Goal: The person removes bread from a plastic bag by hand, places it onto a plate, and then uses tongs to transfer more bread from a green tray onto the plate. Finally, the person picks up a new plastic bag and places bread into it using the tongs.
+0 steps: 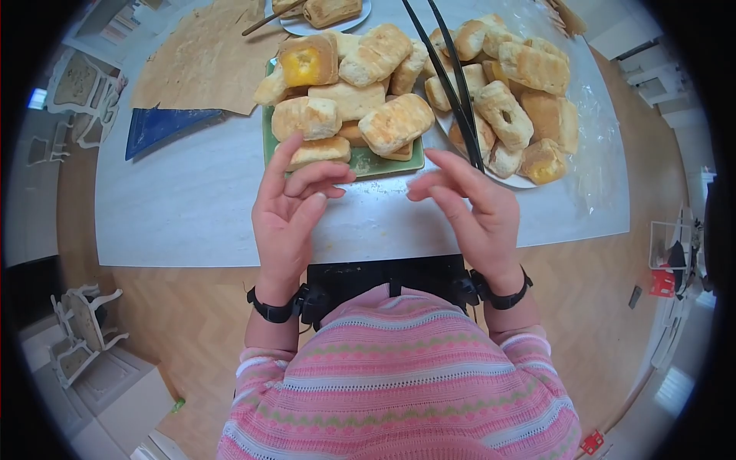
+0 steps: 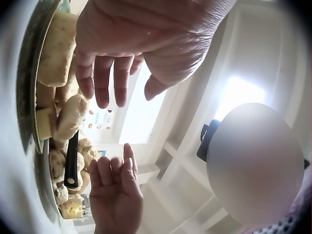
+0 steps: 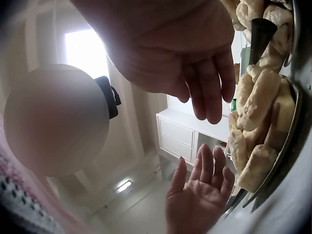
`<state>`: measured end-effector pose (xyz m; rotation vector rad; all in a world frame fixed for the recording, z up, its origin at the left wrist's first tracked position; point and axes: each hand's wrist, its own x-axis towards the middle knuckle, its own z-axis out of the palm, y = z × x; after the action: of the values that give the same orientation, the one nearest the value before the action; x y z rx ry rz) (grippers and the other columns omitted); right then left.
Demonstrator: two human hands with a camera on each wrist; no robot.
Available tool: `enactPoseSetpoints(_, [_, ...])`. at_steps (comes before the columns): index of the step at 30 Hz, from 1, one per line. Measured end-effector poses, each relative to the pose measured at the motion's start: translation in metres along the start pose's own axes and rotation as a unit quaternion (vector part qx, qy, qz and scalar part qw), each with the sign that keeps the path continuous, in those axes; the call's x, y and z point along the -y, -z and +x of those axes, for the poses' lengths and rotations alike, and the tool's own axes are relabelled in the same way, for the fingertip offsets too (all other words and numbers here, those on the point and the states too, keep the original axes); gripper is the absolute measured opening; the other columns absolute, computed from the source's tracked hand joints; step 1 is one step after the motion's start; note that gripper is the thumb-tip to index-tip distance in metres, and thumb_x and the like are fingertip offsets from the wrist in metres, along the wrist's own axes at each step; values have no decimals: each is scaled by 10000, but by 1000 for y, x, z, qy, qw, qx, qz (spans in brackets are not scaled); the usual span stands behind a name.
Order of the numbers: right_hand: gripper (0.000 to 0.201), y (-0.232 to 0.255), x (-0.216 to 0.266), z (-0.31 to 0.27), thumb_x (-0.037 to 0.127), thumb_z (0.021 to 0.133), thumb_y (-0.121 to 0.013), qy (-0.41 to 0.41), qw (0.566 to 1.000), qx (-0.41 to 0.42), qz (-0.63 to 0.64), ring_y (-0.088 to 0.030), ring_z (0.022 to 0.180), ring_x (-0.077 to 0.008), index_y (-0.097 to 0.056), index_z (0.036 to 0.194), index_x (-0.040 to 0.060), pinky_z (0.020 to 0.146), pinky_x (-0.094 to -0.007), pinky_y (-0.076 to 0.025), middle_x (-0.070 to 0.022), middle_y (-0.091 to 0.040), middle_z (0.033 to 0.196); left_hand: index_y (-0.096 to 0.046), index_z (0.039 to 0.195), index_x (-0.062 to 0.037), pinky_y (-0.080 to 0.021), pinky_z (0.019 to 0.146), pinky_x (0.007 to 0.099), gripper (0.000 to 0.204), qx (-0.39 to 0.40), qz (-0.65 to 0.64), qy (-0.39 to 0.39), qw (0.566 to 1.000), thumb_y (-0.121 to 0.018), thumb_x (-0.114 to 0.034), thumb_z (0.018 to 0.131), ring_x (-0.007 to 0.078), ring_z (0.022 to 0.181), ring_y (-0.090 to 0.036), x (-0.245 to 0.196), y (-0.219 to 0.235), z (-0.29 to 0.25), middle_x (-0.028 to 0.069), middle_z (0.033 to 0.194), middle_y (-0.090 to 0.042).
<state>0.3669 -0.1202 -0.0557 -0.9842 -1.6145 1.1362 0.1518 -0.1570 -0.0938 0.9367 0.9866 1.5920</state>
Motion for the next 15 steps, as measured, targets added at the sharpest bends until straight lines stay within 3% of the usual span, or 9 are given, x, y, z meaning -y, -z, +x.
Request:
enactPoseSetpoints(1, [111, -1, -1, 3, 37, 902, -613, 2, 1000, 1, -1, -677, 831, -180, -704, 910, -25, 736, -280, -521, -93, -709, 842, -598, 1187, 56, -500, 859, 316, 280, 47, 29, -23, 998, -516, -108, 975, 211, 966, -650, 3, 8, 2, 155, 979, -689])
enactPoseSetpoints(3, [92, -3, -7, 11, 28, 887, -626, 130, 985, 45, -103, -674, 785, -200, -711, 897, -9, 726, -283, -522, -90, -706, 829, -584, 1209, 57, -498, 859, 313, 290, 90, 58, -49, 993, -510, -101, 978, 203, 951, -649, 6, 19, 5, 152, 957, -690])
enactPoseSetpoints(5, [80, 2, -19, 17, 28, 876, -639, 146, 985, 64, -62, -664, 738, -217, -716, 881, 9, 710, -286, -521, -88, -696, 794, -591, 1206, 59, -493, 873, 322, 307, 107, 63, 18, 992, -541, -124, 963, 198, 967, -638, -3, 20, 7, 159, 985, -685])
enactPoseSetpoints(8, [85, 5, -14, 18, 33, 882, -635, 153, 982, 93, -53, -653, 684, -187, -717, 890, 11, 670, -272, -518, -81, -691, 756, -634, 1126, 63, -494, 854, 322, 279, 17, 4, 8, 1000, -526, -141, 969, 196, 950, -642, -8, -5, 4, 164, 970, -690])
enactPoseSetpoints(9, [89, 4, -5, 12, 32, 885, -632, 23, 998, 55, -1, -647, 664, -167, -717, 899, 7, 651, -261, -514, -77, -687, 739, -636, 1118, 66, -496, 840, 324, 276, -15, -15, -4, 1000, -507, -133, 976, 198, 929, -648, -8, -10, 5, 165, 948, -694])
enactPoseSetpoints(10, [94, 3, 1, 9, 31, 887, -629, -105, 993, 12, 51, -642, 644, -147, -716, 907, 4, 633, -250, -510, -73, -683, 723, -573, 1214, 73, -494, 854, 331, 317, 123, 136, -72, 980, -485, -122, 981, 216, 934, -651, 3, 23, 10, 177, 951, -692])
enactPoseSetpoints(11, [94, 6, 0, 9, 31, 887, -629, -105, 993, -5, 45, -642, 644, -147, -716, 907, 4, 633, -250, -510, -73, -683, 723, -573, 1214, 73, -494, 854, 331, 317, 139, 128, -72, 979, -485, -122, 981, 216, 934, -651, 0, 29, 12, 177, 951, -692])
enactPoseSetpoints(13, [118, 14, -7, 7, 28, 905, -604, 21, 999, -47, -8, -626, 621, -108, -713, 933, -8, 593, -236, -497, -61, -681, 718, -517, 1280, 76, -484, 902, 367, 384, 102, 162, 54, 980, -493, -156, 974, 260, 987, -640, -5, 29, 8, 188, 991, -680])
enactPoseSetpoints(15, [130, 34, -11, 4, 10, 910, -579, 56, 996, -58, -44, -622, 626, -122, -705, 903, -20, 582, -241, -489, -74, -681, 732, -516, 1279, 77, -478, 918, 399, 411, 85, 77, 19, 993, -496, -198, 974, 296, 998, -637, -1, 14, 10, 193, 994, -672])
